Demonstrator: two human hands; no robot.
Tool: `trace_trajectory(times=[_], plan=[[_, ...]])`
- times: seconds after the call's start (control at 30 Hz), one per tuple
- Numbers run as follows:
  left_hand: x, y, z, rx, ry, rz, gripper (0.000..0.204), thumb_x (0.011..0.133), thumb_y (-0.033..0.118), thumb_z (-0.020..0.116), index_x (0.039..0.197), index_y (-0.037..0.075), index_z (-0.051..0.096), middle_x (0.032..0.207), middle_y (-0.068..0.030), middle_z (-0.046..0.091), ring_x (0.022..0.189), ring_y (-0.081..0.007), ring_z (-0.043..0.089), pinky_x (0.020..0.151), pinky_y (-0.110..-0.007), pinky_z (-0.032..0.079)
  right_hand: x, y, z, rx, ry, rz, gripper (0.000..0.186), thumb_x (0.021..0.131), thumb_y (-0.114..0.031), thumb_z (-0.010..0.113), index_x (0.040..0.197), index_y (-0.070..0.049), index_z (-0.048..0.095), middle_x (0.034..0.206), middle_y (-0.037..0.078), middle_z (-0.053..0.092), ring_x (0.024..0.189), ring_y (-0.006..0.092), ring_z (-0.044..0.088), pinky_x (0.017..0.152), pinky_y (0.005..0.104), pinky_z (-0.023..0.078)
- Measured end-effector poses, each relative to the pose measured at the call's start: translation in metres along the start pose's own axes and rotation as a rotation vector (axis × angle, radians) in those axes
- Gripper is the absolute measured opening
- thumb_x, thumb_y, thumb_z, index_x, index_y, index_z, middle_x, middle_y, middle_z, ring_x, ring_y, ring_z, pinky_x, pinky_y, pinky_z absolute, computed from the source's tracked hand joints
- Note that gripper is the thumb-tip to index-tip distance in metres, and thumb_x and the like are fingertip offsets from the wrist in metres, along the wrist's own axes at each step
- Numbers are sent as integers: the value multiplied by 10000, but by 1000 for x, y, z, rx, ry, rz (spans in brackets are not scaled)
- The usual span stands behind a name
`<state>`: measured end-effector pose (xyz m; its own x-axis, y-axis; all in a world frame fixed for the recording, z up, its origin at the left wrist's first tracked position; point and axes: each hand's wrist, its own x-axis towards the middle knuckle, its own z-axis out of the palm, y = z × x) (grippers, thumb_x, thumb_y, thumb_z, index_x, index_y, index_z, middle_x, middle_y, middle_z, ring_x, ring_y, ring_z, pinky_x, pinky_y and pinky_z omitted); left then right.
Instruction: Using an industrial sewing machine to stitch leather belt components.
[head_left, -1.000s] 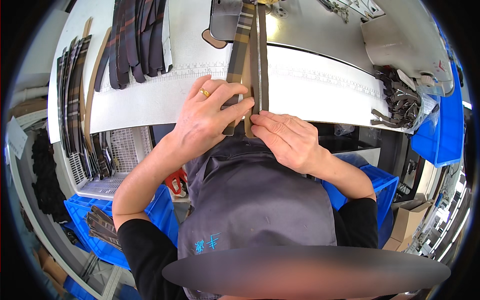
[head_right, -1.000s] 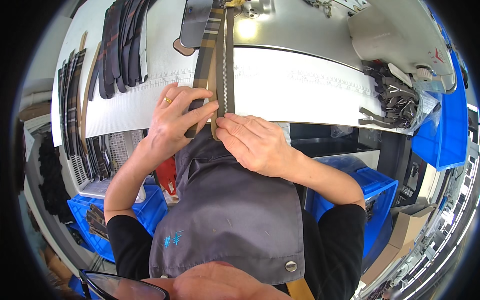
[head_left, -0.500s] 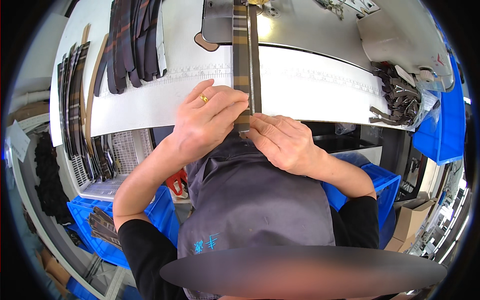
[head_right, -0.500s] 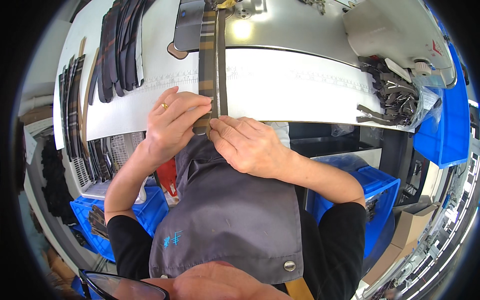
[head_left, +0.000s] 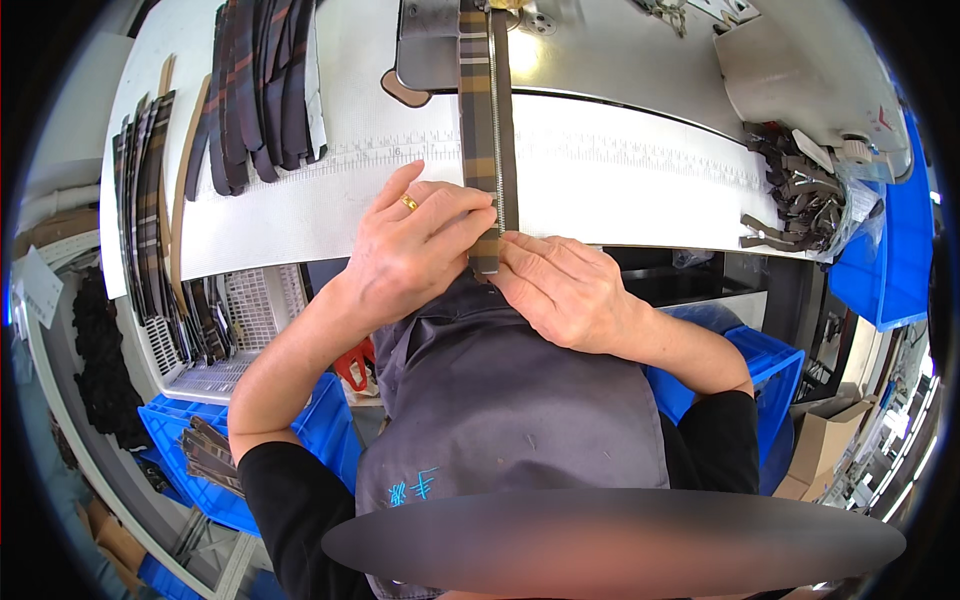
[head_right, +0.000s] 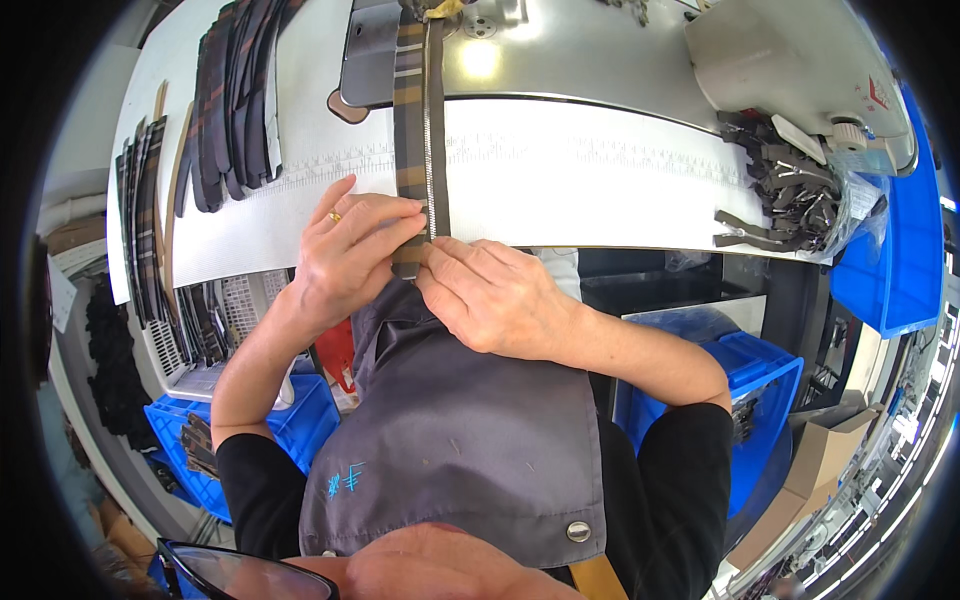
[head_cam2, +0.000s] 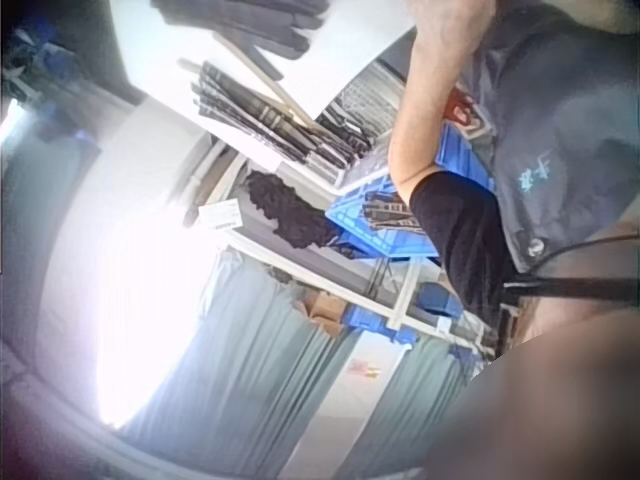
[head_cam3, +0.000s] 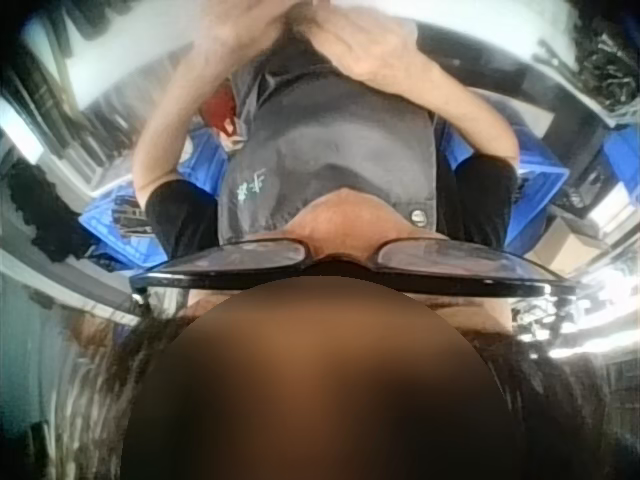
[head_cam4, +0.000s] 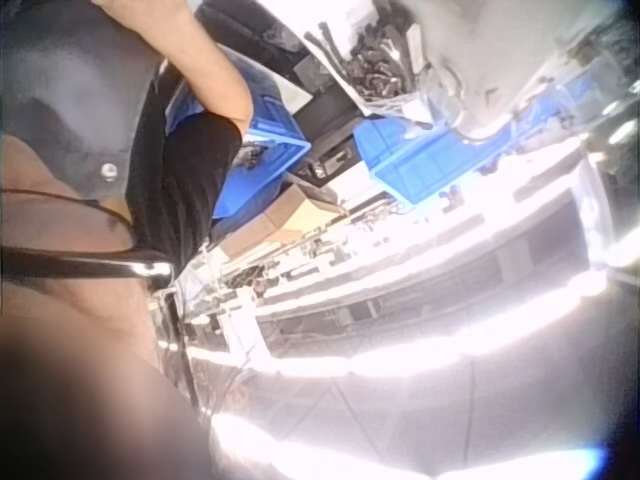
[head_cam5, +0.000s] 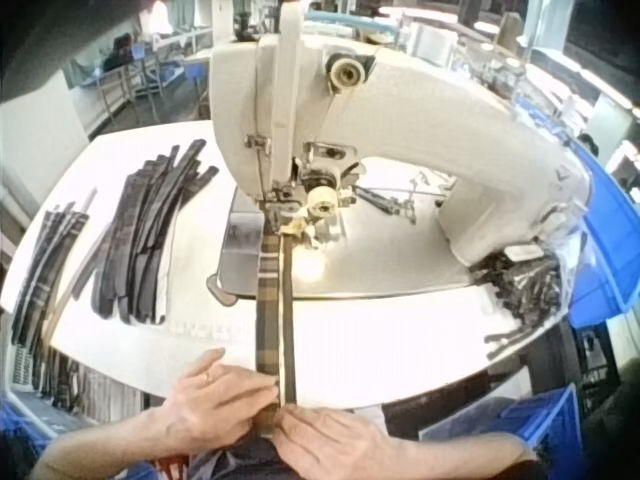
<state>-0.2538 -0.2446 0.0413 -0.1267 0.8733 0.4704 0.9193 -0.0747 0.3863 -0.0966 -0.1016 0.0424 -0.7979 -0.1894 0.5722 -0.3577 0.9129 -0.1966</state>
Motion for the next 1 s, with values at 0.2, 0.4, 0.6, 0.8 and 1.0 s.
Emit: trace_trajectory(times=[0.2,0.4,0.6,0.8,1.0], plan=[[-2,2,-5,-18,-49,-31,339,687,-7,662,1015,71,685,1062,-5,640,935,-169,630,1056,-508,339,-6,6,-1,36,14,-13,260,690,-114,695,914,6,642,969,110,646,880,238,652,717,318,542],[-5,-2,-2,-36,-47,-51,305,717,-16,634,1003,73,692,1054,0,643,920,-162,630,1072,-522,311,0,19,-5,173,-46,165,382,691,-190,781,1028,-48,672,1068,74,609,1011,241,589,831,350,514],[7,-7,-6,-46,-105,-32,254,732,-3,623,964,74,692,1045,-6,650,921,-173,634,1059,-535,320,-6,18,-3,105,-78,178,426,689,-195,781,1079,-66,673,1096,65,555,1038,238,525,873,393,463],[93,-68,16,148,-48,20,260,859,110,591,1115,73,624,1210,-54,616,1122,-228,576,1065,-513,326,1,16,-2,152,-56,163,448,624,-134,808,1049,-60,685,1053,57,584,976,242,552,783,372,484],[98,-81,28,347,-167,20,442,948,294,545,1350,121,486,1430,-20,474,1285,-206,474,1083,-500,316,-1,15,-1,106,-35,164,449,617,-137,811,1040,-48,689,1023,57,608,979,243,562,783,368,490]])
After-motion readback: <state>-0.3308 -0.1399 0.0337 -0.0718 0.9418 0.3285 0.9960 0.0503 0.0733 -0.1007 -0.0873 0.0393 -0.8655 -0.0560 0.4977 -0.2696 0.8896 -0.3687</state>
